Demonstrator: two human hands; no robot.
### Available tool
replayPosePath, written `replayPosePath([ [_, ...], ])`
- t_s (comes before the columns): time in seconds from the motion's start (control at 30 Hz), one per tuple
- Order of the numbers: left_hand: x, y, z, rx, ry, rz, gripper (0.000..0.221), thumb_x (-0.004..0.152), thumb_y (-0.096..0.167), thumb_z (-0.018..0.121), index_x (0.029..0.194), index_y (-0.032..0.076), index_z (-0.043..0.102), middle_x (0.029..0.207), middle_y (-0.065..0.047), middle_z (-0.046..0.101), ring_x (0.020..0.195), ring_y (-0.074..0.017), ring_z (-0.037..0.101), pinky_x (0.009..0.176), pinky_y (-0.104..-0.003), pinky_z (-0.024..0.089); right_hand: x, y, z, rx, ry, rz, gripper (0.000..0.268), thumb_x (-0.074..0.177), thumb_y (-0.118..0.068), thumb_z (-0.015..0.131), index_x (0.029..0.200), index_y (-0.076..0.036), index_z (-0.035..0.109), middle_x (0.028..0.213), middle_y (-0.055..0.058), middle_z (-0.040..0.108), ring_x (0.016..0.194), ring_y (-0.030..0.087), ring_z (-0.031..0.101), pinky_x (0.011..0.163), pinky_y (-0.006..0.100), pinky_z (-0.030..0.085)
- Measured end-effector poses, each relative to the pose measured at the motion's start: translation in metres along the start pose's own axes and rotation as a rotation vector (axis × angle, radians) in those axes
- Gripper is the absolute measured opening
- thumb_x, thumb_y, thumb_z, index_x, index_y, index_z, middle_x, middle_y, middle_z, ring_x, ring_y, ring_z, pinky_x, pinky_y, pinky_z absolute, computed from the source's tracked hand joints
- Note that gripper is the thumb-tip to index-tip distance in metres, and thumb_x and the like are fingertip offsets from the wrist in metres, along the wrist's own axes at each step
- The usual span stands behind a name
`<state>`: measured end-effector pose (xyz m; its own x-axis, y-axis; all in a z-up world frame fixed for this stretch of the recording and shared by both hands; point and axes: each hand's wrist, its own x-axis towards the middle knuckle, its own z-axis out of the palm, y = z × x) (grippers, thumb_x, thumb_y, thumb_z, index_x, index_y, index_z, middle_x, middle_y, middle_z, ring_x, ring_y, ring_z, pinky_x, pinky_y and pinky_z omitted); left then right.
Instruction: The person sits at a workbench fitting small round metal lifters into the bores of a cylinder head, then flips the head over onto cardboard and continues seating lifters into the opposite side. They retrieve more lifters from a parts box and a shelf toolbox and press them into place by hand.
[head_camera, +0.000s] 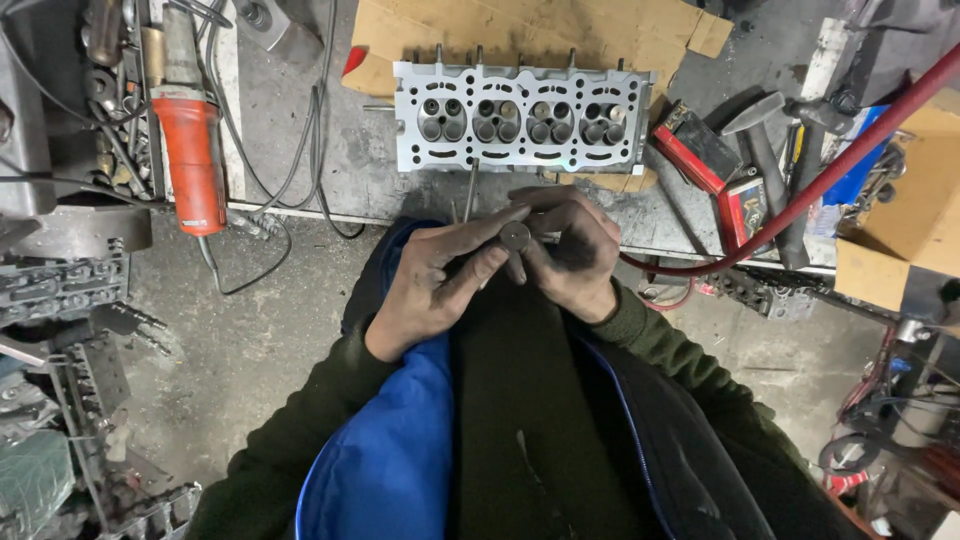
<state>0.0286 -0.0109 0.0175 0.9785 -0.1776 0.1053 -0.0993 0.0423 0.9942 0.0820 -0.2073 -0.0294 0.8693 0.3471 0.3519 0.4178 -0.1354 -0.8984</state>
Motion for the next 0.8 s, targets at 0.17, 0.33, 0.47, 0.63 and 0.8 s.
replayPosePath([
  [0.17, 0.004, 0.000, 0.001, -0.014, 0.030, -0.036, 0.037, 0.109, 0.013, 0.062, 0.145, 0.005, 0.060, 0.099, -0.009, 0.076, 0.086, -0.0156, 0.076, 0.081, -0.028, 0.059, 0.002, 0.010, -0.004, -0.021, -0.045, -0.136, 0.021, 0.085, 0.004, 0.078, 0.102, 0.004, 0.067, 0.112, 0.019, 0.071, 0.105, 0.028, 0.074, 0.085, 0.033, 0.065],
  [0.33, 0.011, -0.008, 0.001, -0.016, 0.063, -0.036, 0.035, 0.109, 0.014, 0.063, 0.143, 0.004, 0.061, 0.104, -0.010, 0.077, 0.086, -0.0162, 0.077, 0.080, -0.027, 0.060, 0.001, 0.016, -0.010, -0.174, -0.113, -0.213, 0.027, 0.084, 0.006, 0.075, 0.111, 0.009, 0.070, 0.113, 0.020, 0.071, 0.109, 0.031, 0.073, 0.097, 0.041, 0.062],
  [0.47, 0.020, -0.007, 0.000, 0.017, 0.009, -0.136, 0.035, 0.107, 0.012, 0.062, 0.142, 0.005, 0.062, 0.099, -0.008, 0.078, 0.076, -0.0141, 0.072, 0.073, -0.027, 0.058, 0.002, 0.027, -0.015, -0.163, -0.134, -0.244, 0.023, 0.086, 0.004, 0.074, 0.109, 0.007, 0.070, 0.116, 0.020, 0.071, 0.110, 0.031, 0.074, 0.097, 0.039, 0.064],
  [0.63, 0.027, -0.015, 0.005, -0.023, -0.061, -0.212, 0.034, 0.105, 0.012, 0.062, 0.139, 0.006, 0.066, 0.088, -0.009, 0.077, 0.064, -0.0130, 0.062, 0.064, -0.026, 0.054, 0.009, 0.014, -0.025, -0.365, -0.048, -0.207, 0.022, 0.077, -0.002, 0.079, 0.095, 0.001, 0.067, 0.105, 0.017, 0.069, 0.099, 0.029, 0.071, 0.084, 0.036, 0.061],
  [0.8, 0.035, -0.025, 0.003, 0.081, -0.156, -0.038, 0.036, 0.103, 0.009, 0.068, 0.139, 0.007, 0.065, 0.104, -0.007, 0.080, 0.093, -0.0157, 0.077, 0.087, -0.028, 0.059, -0.011, 0.089, -0.046, -0.272, 0.072, -0.243, 0.011, 0.099, 0.002, 0.074, 0.105, 0.002, 0.064, 0.109, 0.013, 0.075, 0.095, 0.022, 0.076, 0.080, 0.032, 0.066],
])
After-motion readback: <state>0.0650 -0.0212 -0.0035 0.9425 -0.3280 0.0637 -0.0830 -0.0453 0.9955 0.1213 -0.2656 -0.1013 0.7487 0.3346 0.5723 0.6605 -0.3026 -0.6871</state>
